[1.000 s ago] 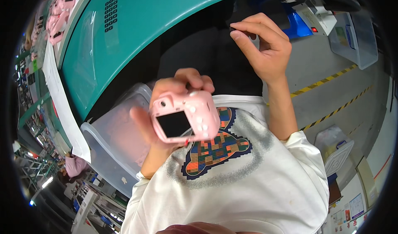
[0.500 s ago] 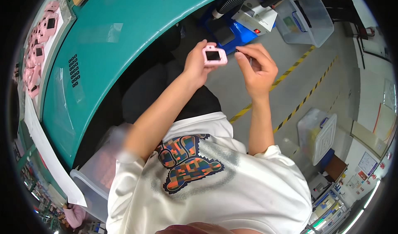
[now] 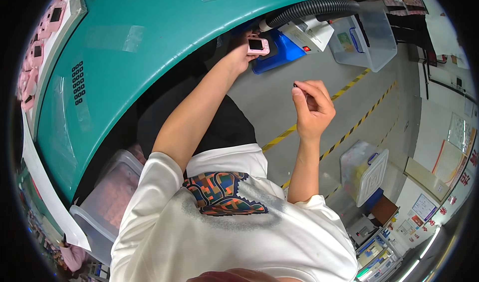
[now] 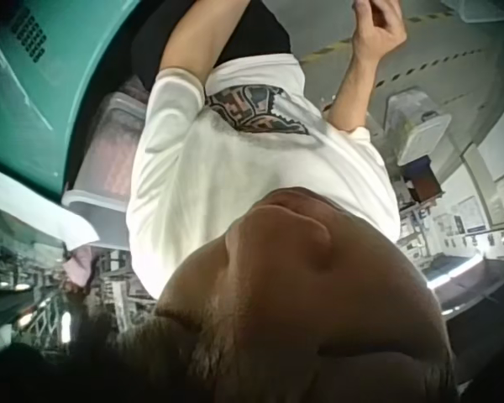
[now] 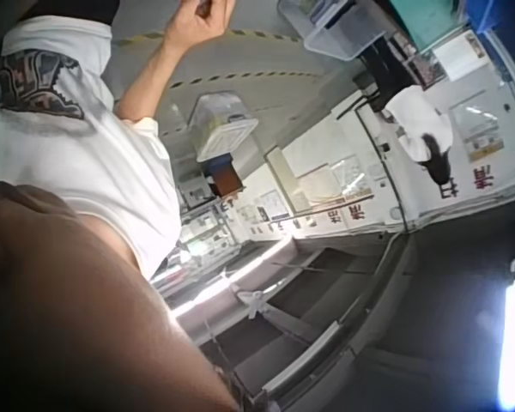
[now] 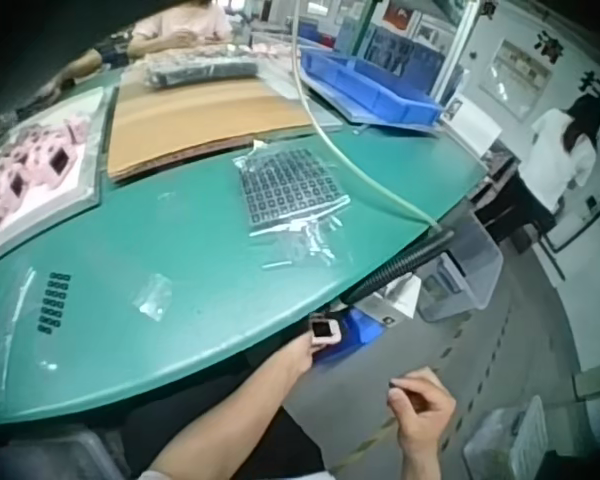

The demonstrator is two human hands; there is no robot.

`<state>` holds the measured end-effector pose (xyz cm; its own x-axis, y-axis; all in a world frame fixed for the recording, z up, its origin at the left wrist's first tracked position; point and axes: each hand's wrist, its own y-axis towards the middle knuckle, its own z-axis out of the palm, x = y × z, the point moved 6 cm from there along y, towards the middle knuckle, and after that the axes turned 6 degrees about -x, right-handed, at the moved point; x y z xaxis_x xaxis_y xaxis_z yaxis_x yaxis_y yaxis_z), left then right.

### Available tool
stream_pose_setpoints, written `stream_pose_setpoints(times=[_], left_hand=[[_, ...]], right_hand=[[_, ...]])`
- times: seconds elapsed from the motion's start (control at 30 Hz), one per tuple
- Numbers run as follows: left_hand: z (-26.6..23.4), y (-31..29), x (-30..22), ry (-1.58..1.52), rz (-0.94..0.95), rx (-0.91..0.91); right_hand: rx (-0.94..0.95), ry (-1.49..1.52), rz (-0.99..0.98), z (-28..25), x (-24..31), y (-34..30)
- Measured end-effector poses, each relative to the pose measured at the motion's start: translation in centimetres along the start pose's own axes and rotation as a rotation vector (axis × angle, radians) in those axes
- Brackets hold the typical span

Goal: Assembling small toy cameras by placing internal components and snapping the plastic housing together.

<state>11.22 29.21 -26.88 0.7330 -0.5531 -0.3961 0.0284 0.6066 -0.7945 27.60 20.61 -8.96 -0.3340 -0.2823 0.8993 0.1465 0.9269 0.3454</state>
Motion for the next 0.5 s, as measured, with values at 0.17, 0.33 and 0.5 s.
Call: stream_pose_setpoints(times=[0.17,0.33,0.5], left_hand=[[0.1,0.1,-1.2,-0.013,0.002,0.016],[0.2,-1.2,-1.7,-0.021,0.009,0.033],[-1.4,-5.1,-0.8,0.004,0.009,0.063]], right_hand=[[0.022,-0.007,0.01,0.8,-0.1,-0.1],[0.038,-0.009,0.013,1.5,0.0,-0.1],[0.097,-0.063,-0.077,1.5,1.1,0.8]])
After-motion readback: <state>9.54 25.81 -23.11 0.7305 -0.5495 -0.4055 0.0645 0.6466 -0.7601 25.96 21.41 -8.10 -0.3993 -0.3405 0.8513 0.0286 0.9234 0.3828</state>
